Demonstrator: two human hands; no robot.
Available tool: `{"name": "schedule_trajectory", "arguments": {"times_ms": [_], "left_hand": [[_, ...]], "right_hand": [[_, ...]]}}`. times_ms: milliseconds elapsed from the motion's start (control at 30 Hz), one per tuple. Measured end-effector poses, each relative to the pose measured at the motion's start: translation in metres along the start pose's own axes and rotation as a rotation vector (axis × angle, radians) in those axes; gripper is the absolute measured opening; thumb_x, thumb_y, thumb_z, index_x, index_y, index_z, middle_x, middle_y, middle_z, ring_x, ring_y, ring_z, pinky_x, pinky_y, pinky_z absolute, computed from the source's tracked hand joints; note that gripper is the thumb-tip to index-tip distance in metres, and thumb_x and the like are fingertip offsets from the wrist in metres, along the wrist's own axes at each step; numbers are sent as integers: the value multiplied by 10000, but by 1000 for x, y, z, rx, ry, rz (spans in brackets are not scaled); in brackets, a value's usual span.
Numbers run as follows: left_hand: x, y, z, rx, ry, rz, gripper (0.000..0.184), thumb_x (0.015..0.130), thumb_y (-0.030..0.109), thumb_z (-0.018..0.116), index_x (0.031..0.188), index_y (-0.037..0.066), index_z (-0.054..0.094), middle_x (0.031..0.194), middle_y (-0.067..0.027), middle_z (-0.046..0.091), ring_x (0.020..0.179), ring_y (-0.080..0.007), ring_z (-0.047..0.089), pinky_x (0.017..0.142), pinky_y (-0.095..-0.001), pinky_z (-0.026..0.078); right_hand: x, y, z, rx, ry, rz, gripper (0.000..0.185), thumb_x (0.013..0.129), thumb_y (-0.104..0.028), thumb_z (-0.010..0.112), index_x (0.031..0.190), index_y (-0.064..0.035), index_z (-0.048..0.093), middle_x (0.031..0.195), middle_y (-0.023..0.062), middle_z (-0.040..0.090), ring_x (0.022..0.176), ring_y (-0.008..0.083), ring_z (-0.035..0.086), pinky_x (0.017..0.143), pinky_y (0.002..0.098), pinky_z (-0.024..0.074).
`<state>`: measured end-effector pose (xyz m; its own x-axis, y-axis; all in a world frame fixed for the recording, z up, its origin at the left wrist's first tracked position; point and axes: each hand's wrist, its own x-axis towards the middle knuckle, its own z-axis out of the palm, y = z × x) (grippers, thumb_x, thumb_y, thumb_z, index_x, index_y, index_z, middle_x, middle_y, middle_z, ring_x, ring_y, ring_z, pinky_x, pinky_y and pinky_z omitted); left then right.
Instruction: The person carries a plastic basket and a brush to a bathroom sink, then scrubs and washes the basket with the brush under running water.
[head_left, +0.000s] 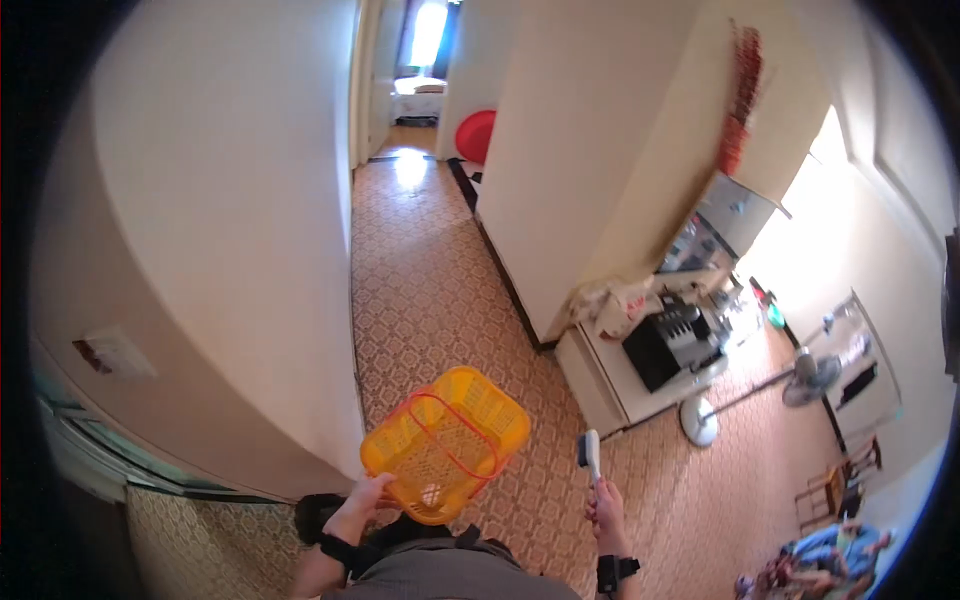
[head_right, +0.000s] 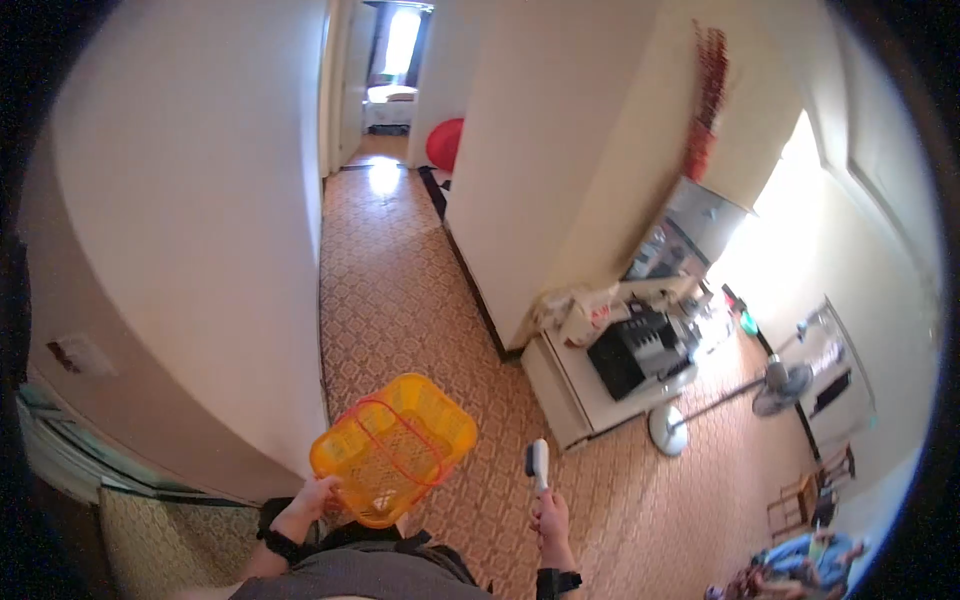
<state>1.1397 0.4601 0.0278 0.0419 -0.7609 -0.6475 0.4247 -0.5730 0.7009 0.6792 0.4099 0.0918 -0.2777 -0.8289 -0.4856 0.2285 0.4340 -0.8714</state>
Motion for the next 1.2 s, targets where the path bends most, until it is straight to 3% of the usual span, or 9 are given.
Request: {"name": "schedule_trajectory", "arguments": {"times_ms": [33,167,300,433,667,967,1033,1133,1200], "left_hand": [[7,13,9,-31,51,9,414,864,176,607,1228,55,451,949,-149,672,673,-268,696,529,-361,585],[98,68,36,-118,186,97,399,862,179,601,1217,30,494,939,-158,675,664,-276,689,529,-355,582],[204,154,58,-108,362,106,358,874,152,578,1194,7,510,982,-143,631,718,-278,675,574,-386,591],[329,248,59,-103,279,172,415,869,176,596,1227,-7,490,952,-166,665,662,-276,676,505,-363,582],[482,434,111,-148,324,294,343,880,122,581,1201,16,522,954,-135,671,659,-252,678,479,-356,579],[695,563,124,-238,415,497,409,865,74,571,1265,56,487,985,-118,660,724,-264,697,481,-369,592],[715,603,136,-233,580,358,448,863,97,579,1293,60,459,1019,-124,655,744,-264,699,501,-378,601],[795,646,115,-252,621,230,438,862,114,584,1282,61,469,1013,-129,658,741,-261,699,514,-386,605],[866,684,103,-311,548,372,425,861,122,582,1268,57,476,1002,-140,661,739,-266,701,519,-385,607]], "right_hand": [[27,-25,21,-95,-109,-44,304,1008,-360,479,850,-100,459,596,-4,412,440,92,376,383,260,311],[157,-74,97,-112,-128,-94,331,1011,-395,465,868,-96,476,605,-1,423,455,97,396,389,264,318],[263,-96,147,-55,-74,29,354,1010,-421,452,877,-94,482,603,3,420,454,111,398,395,272,330],[365,-136,193,-143,46,206,377,1009,-432,450,890,-76,482,601,14,423,456,116,400,401,272,329],[567,-195,285,-106,27,234,388,1006,-422,456,923,-45,484,584,20,424,412,120,387,377,275,304],[863,-348,535,-154,-310,118,365,998,-411,477,982,-50,530,549,-14,409,394,87,365,371,253,298],[906,-405,601,-240,-407,77,363,1005,-414,467,961,-58,522,550,-25,398,386,76,339,367,250,290],[963,-461,711,-305,-495,-74,341,1009,-387,470,960,-54,522,548,-29,390,387,68,336,360,240,276],[1025,-481,773,-313,-540,-180,329,1012,-372,469,960,-51,521,549,-31,387,386,65,334,356,236,271]]}}
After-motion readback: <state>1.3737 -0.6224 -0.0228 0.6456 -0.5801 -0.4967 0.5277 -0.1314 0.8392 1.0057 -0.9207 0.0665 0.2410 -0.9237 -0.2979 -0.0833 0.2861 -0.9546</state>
